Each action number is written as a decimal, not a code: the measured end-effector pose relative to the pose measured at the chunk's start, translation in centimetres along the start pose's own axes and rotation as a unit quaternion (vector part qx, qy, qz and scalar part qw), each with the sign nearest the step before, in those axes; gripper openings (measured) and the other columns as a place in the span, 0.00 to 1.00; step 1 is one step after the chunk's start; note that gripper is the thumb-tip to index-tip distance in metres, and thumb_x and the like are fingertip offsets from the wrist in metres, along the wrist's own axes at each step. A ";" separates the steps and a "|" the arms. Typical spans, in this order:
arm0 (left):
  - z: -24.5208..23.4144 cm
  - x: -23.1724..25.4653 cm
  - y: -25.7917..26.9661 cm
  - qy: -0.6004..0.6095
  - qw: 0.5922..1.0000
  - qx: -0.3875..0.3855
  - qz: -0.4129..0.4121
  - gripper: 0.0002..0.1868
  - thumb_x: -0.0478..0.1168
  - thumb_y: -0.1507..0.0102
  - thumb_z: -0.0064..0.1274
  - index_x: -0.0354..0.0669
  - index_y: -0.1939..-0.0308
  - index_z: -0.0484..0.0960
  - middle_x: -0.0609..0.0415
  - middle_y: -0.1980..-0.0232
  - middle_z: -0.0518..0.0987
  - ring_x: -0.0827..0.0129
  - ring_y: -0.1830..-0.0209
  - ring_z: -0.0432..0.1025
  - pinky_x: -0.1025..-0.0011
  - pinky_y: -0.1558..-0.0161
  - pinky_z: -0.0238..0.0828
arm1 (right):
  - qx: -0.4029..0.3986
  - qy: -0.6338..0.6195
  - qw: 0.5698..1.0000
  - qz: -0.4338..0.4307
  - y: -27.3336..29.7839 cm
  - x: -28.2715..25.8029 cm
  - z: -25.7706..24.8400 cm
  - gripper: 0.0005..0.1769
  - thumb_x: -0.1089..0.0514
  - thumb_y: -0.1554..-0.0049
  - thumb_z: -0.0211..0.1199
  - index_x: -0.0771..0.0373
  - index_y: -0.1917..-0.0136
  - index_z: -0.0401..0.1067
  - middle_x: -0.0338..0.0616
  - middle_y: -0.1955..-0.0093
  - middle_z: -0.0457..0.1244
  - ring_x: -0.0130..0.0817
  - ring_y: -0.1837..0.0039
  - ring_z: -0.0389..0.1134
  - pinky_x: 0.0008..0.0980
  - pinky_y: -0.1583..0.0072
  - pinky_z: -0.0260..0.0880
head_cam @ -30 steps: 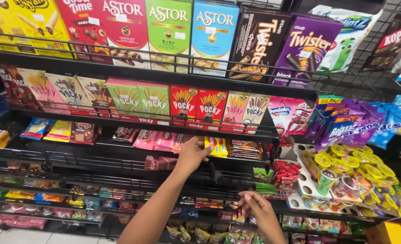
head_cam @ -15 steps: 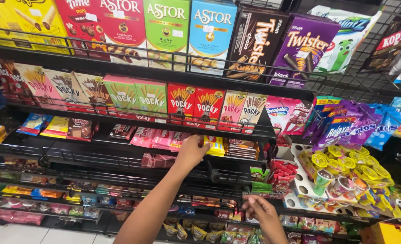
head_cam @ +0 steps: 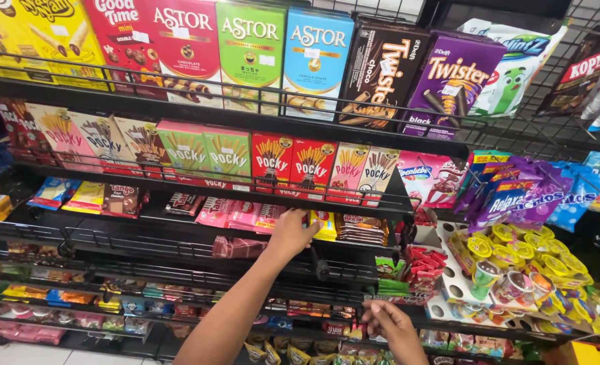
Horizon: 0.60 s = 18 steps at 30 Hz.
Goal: Stocking snack shelves with chocolate and wafer bars.
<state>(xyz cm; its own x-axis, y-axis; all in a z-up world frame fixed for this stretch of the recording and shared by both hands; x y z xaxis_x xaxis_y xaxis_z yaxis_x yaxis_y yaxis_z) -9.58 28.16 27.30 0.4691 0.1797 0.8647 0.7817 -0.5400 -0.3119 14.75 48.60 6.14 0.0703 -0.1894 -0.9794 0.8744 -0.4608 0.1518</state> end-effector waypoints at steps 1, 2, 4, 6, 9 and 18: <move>0.0 0.0 0.0 -0.001 1.000 0.001 0.000 0.24 0.45 0.42 0.63 0.29 0.50 0.81 0.41 0.57 0.81 0.62 0.78 0.80 0.67 0.75 0.77 | 0.001 -0.002 1.000 0.001 0.0 0.2 -0.2 0.20 0.53 0.39 0.58 0.71 0.41 0.75 0.47 0.58 0.68 0.31 0.60 0.67 0.30 0.55 0.69; 0.1 -0.1 -0.1 -0.001 1.000 0.000 0.000 0.24 0.45 0.42 0.63 0.29 0.50 0.81 0.41 0.57 0.81 0.62 0.78 0.80 0.67 0.75 0.77 | 0.002 -0.003 1.000 0.001 0.2 -0.1 0.1 0.20 0.53 0.39 0.58 0.71 0.41 0.75 0.47 0.58 0.68 0.31 0.60 0.67 0.30 0.55 0.69; 0.4 -0.6 -0.3 -0.014 1.000 -0.013 -0.021 0.22 0.46 0.41 0.63 0.26 0.55 0.82 0.41 0.58 0.81 0.63 0.78 0.80 0.68 0.74 0.77 | 0.010 -0.005 1.000 0.012 0.8 -0.5 0.4 0.21 0.52 0.39 0.58 0.71 0.42 0.75 0.47 0.58 0.68 0.32 0.60 0.67 0.31 0.55 0.69; 0.4 -0.7 -0.4 -0.004 1.000 -0.013 -0.020 0.23 0.46 0.41 0.63 0.26 0.55 0.82 0.42 0.58 0.81 0.64 0.77 0.80 0.68 0.74 0.78 | 0.000 -0.003 1.000 0.001 0.3 0.6 -0.3 0.21 0.52 0.39 0.58 0.71 0.41 0.75 0.47 0.58 0.68 0.31 0.60 0.67 0.30 0.55 0.69; 0.4 -0.6 -0.5 0.009 1.000 -0.014 -0.025 0.22 0.45 0.41 0.63 0.25 0.56 0.81 0.42 0.60 0.81 0.66 0.76 0.81 0.69 0.74 0.79 | -0.007 0.007 1.000 -0.005 0.3 0.8 -0.5 0.21 0.52 0.39 0.58 0.70 0.41 0.75 0.47 0.58 0.69 0.31 0.60 0.67 0.30 0.56 0.69; -1.0 2.0 1.4 0.032 0.999 -0.004 -0.015 0.22 0.44 0.39 0.60 0.31 0.47 0.79 0.43 0.57 0.81 0.63 0.77 0.80 0.67 0.75 0.77 | -0.016 0.037 0.999 -0.005 0.0 0.8 -1.1 0.21 0.51 0.39 0.57 0.68 0.41 0.75 0.45 0.58 0.70 0.30 0.60 0.68 0.29 0.56 0.68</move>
<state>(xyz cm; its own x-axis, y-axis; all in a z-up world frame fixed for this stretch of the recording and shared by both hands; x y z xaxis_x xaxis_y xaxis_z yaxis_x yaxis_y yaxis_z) -7.99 26.91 28.98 0.4183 0.1435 0.8969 0.7913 -0.5424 -0.2823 15.36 49.36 5.19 0.0952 -0.1199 -0.9882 0.8900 -0.4345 0.1384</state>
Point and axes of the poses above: each hand's wrist, its own y-axis away from the middle knuckle, its own z-axis out of the palm, x = y × z, the point moved 6 cm from there along -y, towards the middle knuckle
